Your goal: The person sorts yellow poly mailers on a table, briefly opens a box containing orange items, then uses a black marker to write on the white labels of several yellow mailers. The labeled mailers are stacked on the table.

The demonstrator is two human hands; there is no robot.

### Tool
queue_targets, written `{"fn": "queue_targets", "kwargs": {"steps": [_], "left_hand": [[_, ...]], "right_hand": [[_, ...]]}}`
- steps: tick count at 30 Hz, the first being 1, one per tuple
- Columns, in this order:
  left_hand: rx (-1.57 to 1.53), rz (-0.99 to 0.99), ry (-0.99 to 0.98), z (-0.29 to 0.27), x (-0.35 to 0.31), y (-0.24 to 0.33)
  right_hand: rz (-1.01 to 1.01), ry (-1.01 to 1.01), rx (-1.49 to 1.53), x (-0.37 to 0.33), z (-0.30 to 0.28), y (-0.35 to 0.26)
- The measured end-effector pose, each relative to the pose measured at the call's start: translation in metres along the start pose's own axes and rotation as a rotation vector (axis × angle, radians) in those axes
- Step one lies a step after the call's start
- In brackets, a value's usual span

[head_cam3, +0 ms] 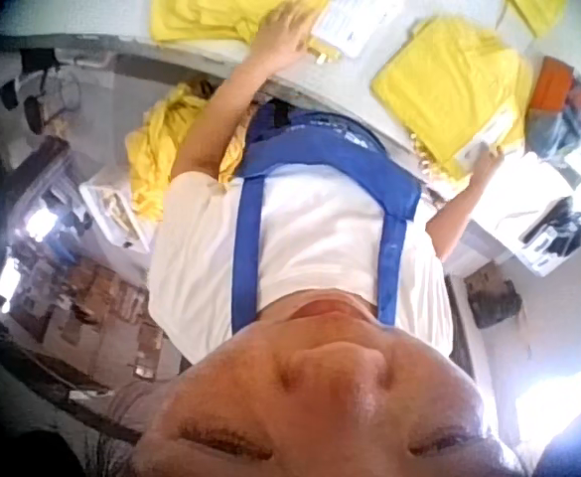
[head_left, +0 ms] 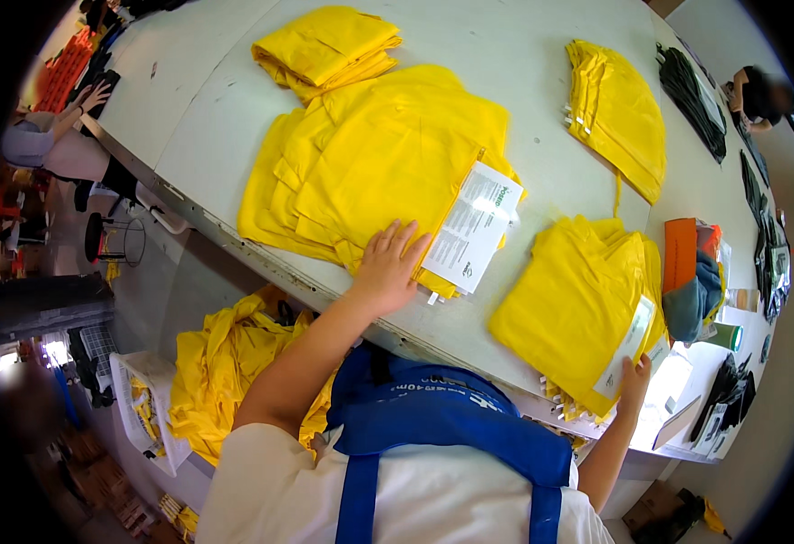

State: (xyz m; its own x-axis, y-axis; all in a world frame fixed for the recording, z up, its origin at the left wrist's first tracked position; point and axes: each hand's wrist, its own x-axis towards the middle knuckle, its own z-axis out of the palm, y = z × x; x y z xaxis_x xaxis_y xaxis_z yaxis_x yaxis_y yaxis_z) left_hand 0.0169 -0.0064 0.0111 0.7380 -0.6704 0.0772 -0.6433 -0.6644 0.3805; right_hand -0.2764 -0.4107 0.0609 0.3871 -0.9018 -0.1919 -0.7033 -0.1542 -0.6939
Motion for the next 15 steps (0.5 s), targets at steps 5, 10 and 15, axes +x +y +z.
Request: {"fn": "queue_targets", "kwargs": {"steps": [5, 10, 15], "left_hand": [[-0.019, 0.02, -0.128, -0.003, 0.009, -0.012], [-0.12, 0.134, -0.011, 0.002, 0.022, -0.037], [-0.213, 0.135, 0.053, -0.007, 0.025, -0.032]], "right_hand": [[-0.351, 0.302, -0.233, -0.013, 0.035, -0.013], [-0.244, -0.588, 0.313, -0.068, 0.191, -0.098], [0.216, -0.783, 0.441, -0.078, 0.266, -0.144]]}}
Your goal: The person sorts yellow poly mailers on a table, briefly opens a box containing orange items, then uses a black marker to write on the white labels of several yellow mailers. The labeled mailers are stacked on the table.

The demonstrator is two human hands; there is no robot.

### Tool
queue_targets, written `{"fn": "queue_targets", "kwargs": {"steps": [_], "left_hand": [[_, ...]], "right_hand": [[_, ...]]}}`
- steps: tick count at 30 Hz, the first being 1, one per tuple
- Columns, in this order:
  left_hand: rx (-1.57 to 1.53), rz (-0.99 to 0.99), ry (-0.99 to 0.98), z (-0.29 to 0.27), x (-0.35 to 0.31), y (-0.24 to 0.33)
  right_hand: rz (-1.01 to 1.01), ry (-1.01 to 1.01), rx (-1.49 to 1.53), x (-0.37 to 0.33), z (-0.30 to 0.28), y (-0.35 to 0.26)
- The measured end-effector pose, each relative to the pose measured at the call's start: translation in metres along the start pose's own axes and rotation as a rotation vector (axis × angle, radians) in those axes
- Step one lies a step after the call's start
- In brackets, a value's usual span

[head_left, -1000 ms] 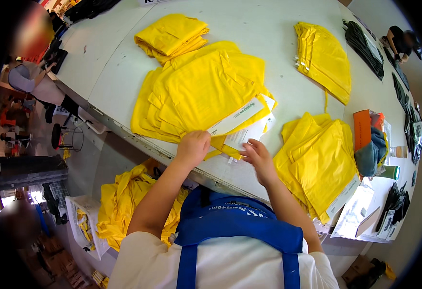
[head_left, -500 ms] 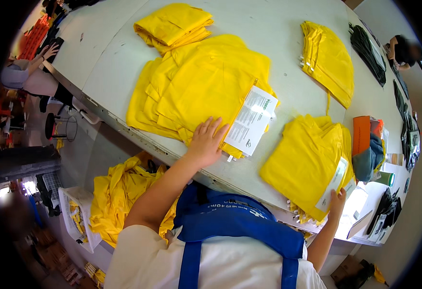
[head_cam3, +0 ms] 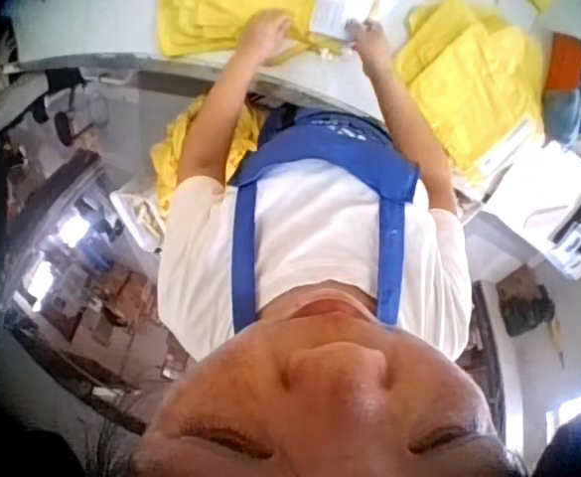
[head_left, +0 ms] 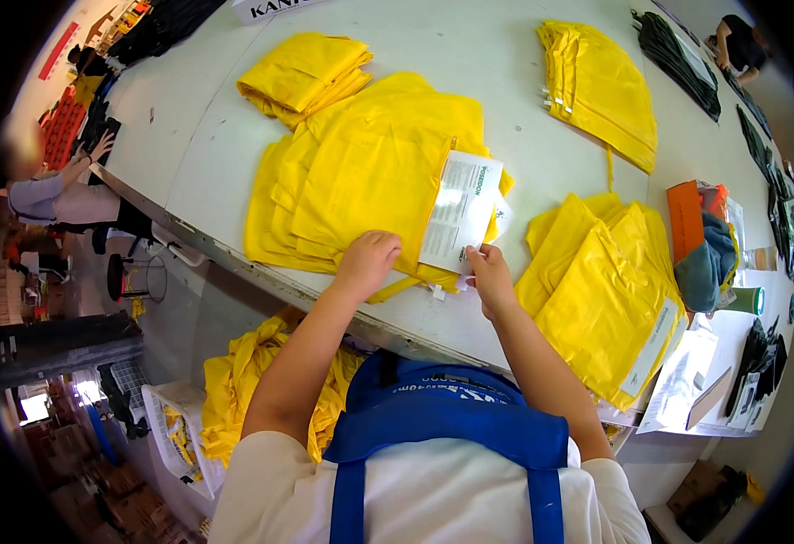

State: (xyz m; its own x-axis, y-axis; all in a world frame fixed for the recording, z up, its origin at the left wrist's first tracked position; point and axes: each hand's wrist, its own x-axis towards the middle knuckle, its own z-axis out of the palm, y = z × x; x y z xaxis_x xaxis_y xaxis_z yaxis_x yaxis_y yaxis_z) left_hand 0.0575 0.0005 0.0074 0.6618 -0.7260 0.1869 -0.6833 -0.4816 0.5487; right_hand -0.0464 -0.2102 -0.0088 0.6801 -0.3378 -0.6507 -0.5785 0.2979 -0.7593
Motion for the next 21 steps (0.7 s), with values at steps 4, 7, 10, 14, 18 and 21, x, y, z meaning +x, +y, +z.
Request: {"fn": "queue_targets", "kwargs": {"steps": [4, 7, 10, 14, 18, 21], "left_hand": [[-0.146, -0.071, -0.14, 0.005, -0.013, 0.014], [-0.203, 0.046, -0.085, 0.019, -0.023, 0.025], [-0.076, 0.086, 0.05, 0.021, -0.023, 0.03], [-0.003, -0.062, 0.109, 0.015, -0.019, 0.038], [0.038, -0.241, 0.098, 0.025, -0.009, 0.036], [0.125, -0.283, 0.058, 0.033, 0.0, 0.031]], "right_hand": [[-0.035, -0.079, 0.066, -0.011, 0.013, -0.007], [0.053, 0.02, -0.015, -0.013, 0.017, -0.006], [0.025, 0.12, -0.165, -0.007, 0.019, -0.002], [-0.148, 0.041, -0.374, 0.002, 0.019, 0.005], [-0.188, 0.026, -0.428, 0.007, 0.027, 0.007], [-0.215, 0.001, -0.307, 0.016, 0.03, 0.009]]}}
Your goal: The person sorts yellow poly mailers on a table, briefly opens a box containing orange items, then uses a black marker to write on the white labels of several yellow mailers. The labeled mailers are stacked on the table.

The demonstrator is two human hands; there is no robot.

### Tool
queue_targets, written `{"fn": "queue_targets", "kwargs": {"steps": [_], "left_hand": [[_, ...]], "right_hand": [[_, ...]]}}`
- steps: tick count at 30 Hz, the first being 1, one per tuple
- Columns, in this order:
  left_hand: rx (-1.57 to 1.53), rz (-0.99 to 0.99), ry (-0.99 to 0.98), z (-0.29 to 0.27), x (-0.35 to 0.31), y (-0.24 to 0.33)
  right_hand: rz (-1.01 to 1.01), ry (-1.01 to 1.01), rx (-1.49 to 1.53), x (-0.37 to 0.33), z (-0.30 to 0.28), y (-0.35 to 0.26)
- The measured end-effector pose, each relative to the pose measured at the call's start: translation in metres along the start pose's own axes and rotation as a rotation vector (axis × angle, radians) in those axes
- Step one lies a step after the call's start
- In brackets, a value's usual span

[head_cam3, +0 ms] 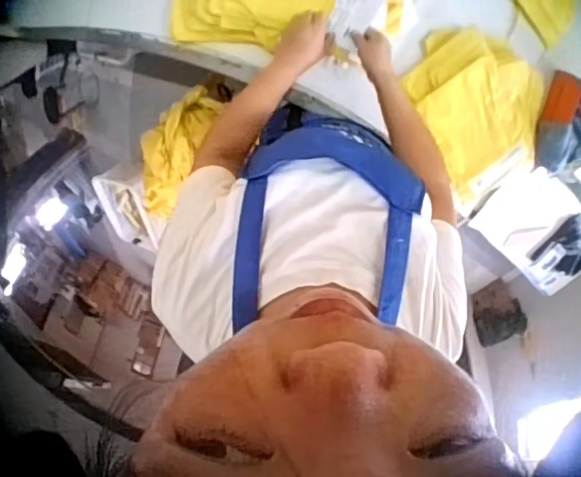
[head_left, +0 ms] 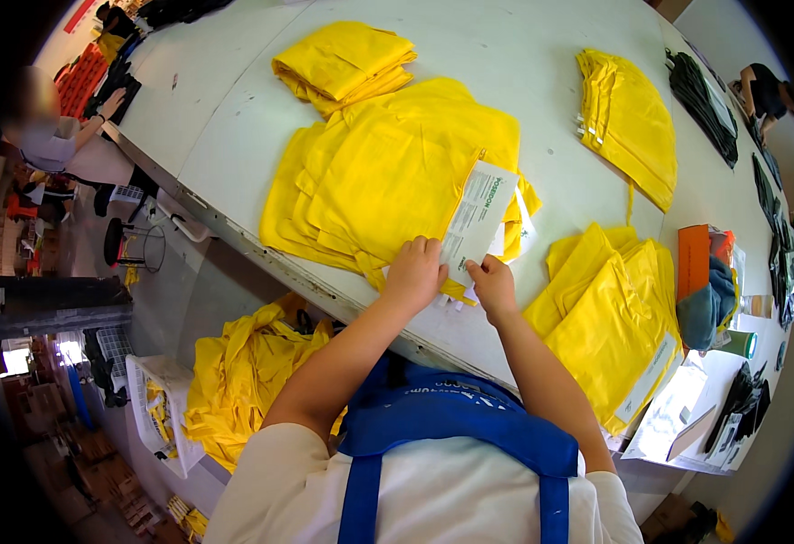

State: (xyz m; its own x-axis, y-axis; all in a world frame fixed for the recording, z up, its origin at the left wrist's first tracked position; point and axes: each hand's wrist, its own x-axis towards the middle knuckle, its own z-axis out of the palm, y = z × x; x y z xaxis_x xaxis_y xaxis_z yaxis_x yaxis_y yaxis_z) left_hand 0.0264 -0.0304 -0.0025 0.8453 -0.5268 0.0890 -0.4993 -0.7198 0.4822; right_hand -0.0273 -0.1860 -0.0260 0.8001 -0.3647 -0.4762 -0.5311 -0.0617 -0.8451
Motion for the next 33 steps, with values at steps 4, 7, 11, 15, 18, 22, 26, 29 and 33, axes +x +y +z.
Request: {"fn": "queue_targets", "kwargs": {"steps": [4, 7, 11, 15, 18, 22, 26, 29, 33], "left_hand": [[0.021, -0.048, -0.002, 0.007, 0.009, -0.007], [-0.006, -0.113, 0.018, 0.007, 0.016, -0.008], [0.075, -0.248, -0.077, 0.004, 0.03, -0.012], [-0.122, 0.045, -0.084, -0.013, 0.026, 0.006], [-0.288, 0.222, -0.087, -0.028, 0.011, 0.031], [-0.235, 0.314, 0.02, -0.035, -0.001, 0.024], [0.058, 0.211, -0.152, -0.038, -0.003, -0.015], [0.176, 0.101, -0.092, -0.025, 0.012, -0.04], [0.094, -0.232, -0.126, -0.027, 0.036, -0.041]], "right_hand": [[0.167, -0.142, 0.162, -0.003, -0.014, -0.022], [0.106, -0.12, 0.122, 0.001, -0.007, -0.015], [0.19, -0.13, 0.238, -0.008, -0.005, -0.035], [0.126, -0.147, 0.323, -0.004, -0.017, -0.023], [0.09, -0.109, 0.375, -0.025, -0.042, -0.02], [-0.053, 0.12, 0.485, -0.077, -0.144, 0.004], [0.022, 0.373, 0.454, -0.146, -0.251, 0.059], [0.324, 0.647, -0.246, -0.172, -0.285, 0.087], [0.024, 1.075, -0.987, -0.171, -0.263, 0.071]]}}
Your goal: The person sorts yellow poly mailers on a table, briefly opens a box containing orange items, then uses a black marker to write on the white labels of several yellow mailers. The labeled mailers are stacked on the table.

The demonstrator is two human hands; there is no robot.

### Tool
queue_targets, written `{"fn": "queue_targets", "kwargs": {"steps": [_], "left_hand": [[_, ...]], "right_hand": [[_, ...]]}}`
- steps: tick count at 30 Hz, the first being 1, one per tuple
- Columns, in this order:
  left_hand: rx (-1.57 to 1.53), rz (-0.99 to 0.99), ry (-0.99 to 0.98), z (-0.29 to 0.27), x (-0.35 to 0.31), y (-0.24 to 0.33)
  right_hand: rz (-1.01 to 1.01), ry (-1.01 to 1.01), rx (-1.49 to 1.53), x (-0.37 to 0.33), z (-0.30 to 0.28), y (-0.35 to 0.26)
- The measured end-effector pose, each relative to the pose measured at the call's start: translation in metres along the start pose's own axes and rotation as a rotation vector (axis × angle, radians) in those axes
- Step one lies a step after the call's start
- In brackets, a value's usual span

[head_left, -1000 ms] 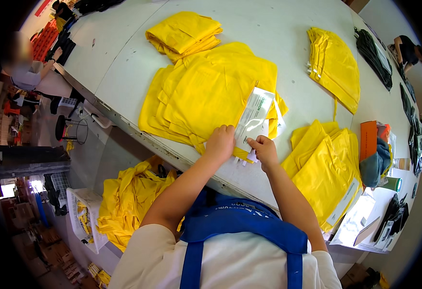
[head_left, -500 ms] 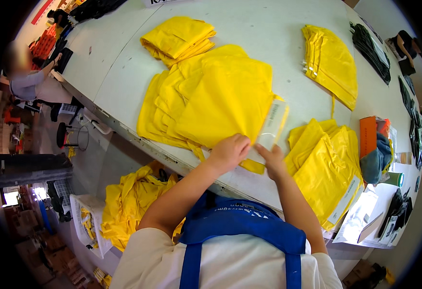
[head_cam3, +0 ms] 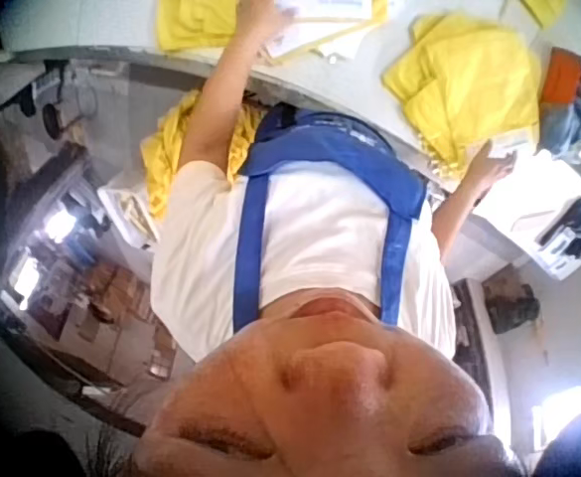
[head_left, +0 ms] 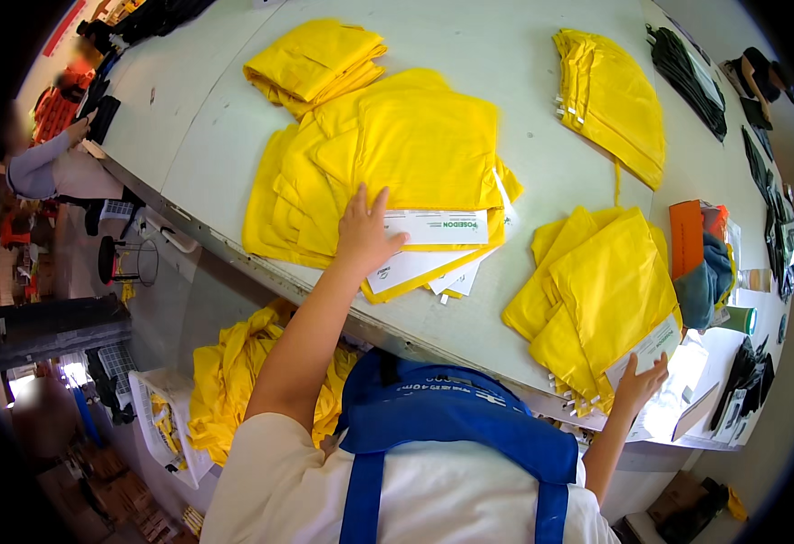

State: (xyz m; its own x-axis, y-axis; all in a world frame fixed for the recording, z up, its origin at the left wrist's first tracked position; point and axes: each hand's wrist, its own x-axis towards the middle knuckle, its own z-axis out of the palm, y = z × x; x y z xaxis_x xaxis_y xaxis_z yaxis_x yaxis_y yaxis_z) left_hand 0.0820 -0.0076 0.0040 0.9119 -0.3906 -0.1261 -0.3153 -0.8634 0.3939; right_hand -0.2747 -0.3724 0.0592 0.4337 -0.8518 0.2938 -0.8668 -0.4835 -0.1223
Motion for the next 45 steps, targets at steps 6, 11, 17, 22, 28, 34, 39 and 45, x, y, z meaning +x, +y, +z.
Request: {"fn": "queue_targets", "kwargs": {"steps": [6, 11, 17, 22, 28, 34, 39, 45], "left_hand": [[-0.359, -0.327, 0.052, 0.002, 0.024, -0.016], [-1.011, -0.442, 0.008, 0.012, 0.018, -0.01], [-1.32, -0.168, -0.467, 0.005, -0.053, 0.053], [-0.306, 0.474, 0.01, 0.006, -0.062, 0.047], [0.111, 0.256, 0.21, 0.017, -0.041, 0.016], [0.164, 0.33, 0.208, 0.031, -0.016, -0.006], [-0.361, 0.155, 0.173, -0.002, -0.019, 0.019], [-0.646, 0.455, 0.069, -0.04, -0.051, 0.071]], "right_hand": [[-0.268, -0.404, 0.736, -0.04, 0.043, -0.138], [-0.012, -1.174, 1.215, -0.089, 0.053, -0.244], [0.595, -1.157, 1.697, -0.065, 0.04, -0.238], [0.364, -0.75, 1.558, -0.013, 0.02, -0.094], [0.522, -0.508, 0.627, -0.002, -0.003, 0.038], [-0.075, -0.149, 0.697, -0.035, 0.024, -0.063], [0.251, -1.272, 1.435, -0.088, 0.052, -0.209], [0.376, -1.103, 1.533, -0.066, 0.044, -0.223]]}}
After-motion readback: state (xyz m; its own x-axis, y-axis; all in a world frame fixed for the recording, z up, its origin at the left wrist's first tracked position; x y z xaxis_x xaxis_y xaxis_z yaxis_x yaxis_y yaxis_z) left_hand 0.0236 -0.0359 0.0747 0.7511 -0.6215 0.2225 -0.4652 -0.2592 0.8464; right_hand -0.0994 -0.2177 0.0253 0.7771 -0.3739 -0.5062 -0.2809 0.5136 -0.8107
